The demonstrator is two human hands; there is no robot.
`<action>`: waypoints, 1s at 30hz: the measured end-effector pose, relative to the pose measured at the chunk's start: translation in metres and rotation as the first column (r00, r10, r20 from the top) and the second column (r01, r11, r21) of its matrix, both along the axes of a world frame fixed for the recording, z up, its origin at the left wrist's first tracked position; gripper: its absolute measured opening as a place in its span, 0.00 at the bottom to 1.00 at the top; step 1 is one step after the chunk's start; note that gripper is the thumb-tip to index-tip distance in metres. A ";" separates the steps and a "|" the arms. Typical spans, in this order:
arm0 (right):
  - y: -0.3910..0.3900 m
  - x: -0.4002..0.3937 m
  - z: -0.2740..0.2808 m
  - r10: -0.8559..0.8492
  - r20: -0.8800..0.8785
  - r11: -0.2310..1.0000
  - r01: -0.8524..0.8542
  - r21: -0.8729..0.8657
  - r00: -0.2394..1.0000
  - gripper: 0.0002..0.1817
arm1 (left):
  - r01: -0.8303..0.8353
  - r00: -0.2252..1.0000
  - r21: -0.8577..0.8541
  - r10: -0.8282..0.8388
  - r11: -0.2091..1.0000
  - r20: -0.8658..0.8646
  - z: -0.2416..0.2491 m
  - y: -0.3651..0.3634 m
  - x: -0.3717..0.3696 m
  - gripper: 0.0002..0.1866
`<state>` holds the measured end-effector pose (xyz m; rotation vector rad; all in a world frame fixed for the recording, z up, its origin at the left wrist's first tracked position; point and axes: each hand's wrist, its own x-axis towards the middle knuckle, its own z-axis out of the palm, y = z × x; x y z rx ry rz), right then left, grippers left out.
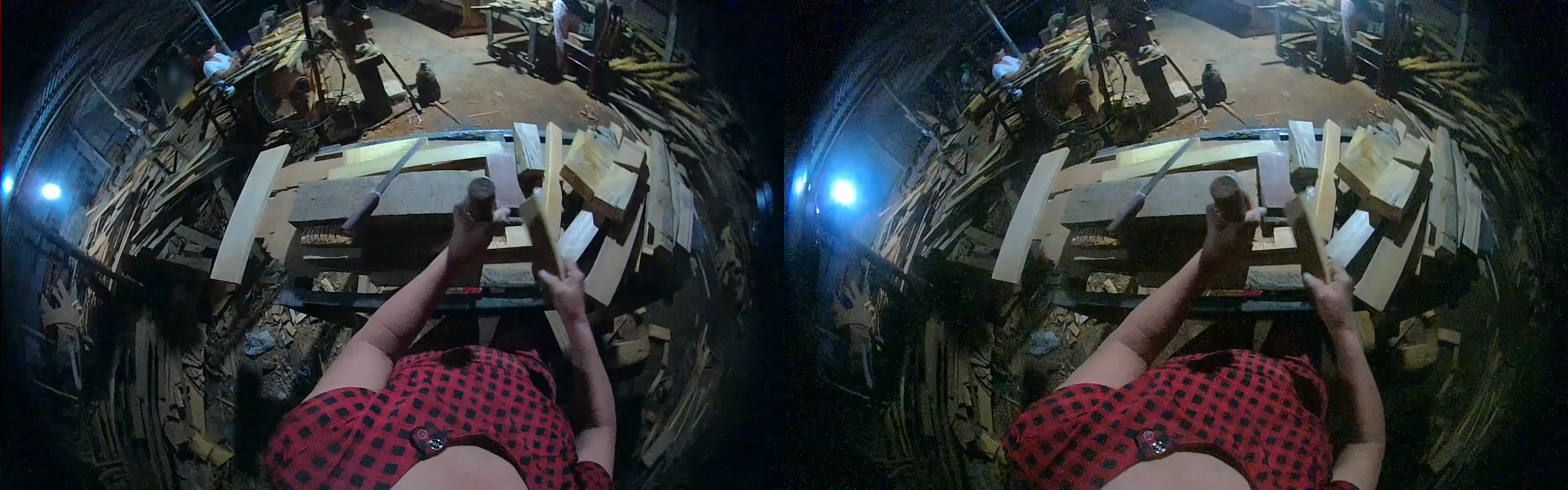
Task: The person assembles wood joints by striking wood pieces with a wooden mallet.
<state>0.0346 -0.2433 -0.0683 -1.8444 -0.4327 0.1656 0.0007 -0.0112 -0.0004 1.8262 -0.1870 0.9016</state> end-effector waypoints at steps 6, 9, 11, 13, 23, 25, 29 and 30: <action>-0.002 -0.037 0.165 -0.185 0.180 0.930 0.114 0.349 0.966 0.16 | 0.131 0.959 0.082 -0.105 0.988 -0.264 0.016 -0.007 0.002 0.14; 0.000 -0.037 0.166 -0.085 0.592 0.996 0.092 0.019 0.802 0.18 | 0.231 0.954 0.028 -0.220 0.973 -0.205 0.012 -0.014 0.005 0.19; 0.002 -0.031 0.175 0.146 0.571 0.983 -0.052 -0.177 0.808 0.17 | 0.188 0.979 0.090 -0.179 0.978 -0.100 0.005 -0.016 0.012 0.18; 0.000 -0.036 0.195 0.296 0.465 0.924 -0.127 -0.360 0.835 0.14 | 0.153 0.987 0.182 -0.141 0.971 -0.075 0.004 -0.010 0.011 0.18; 0.004 -0.004 0.076 0.058 0.469 0.986 -0.124 0.111 0.881 0.18 | 0.047 0.922 0.297 0.073 0.954 -0.380 0.003 -0.006 0.006 0.11; -0.003 -0.009 0.055 0.044 0.262 0.991 -0.010 -0.130 0.964 0.21 | 0.201 0.923 -0.178 -0.247 0.963 -0.296 -0.018 -0.007 0.014 0.08; 0.001 -0.011 0.017 -0.009 0.044 0.989 0.015 -0.150 0.999 0.22 | 0.095 0.920 -0.350 -0.217 0.932 -0.327 -0.016 -0.025 0.011 0.08; 0.004 -0.007 0.011 0.008 -0.017 0.992 -0.010 -0.129 1.000 0.23 | 0.050 0.947 -0.372 -0.163 0.927 -0.278 -0.009 -0.019 0.009 0.09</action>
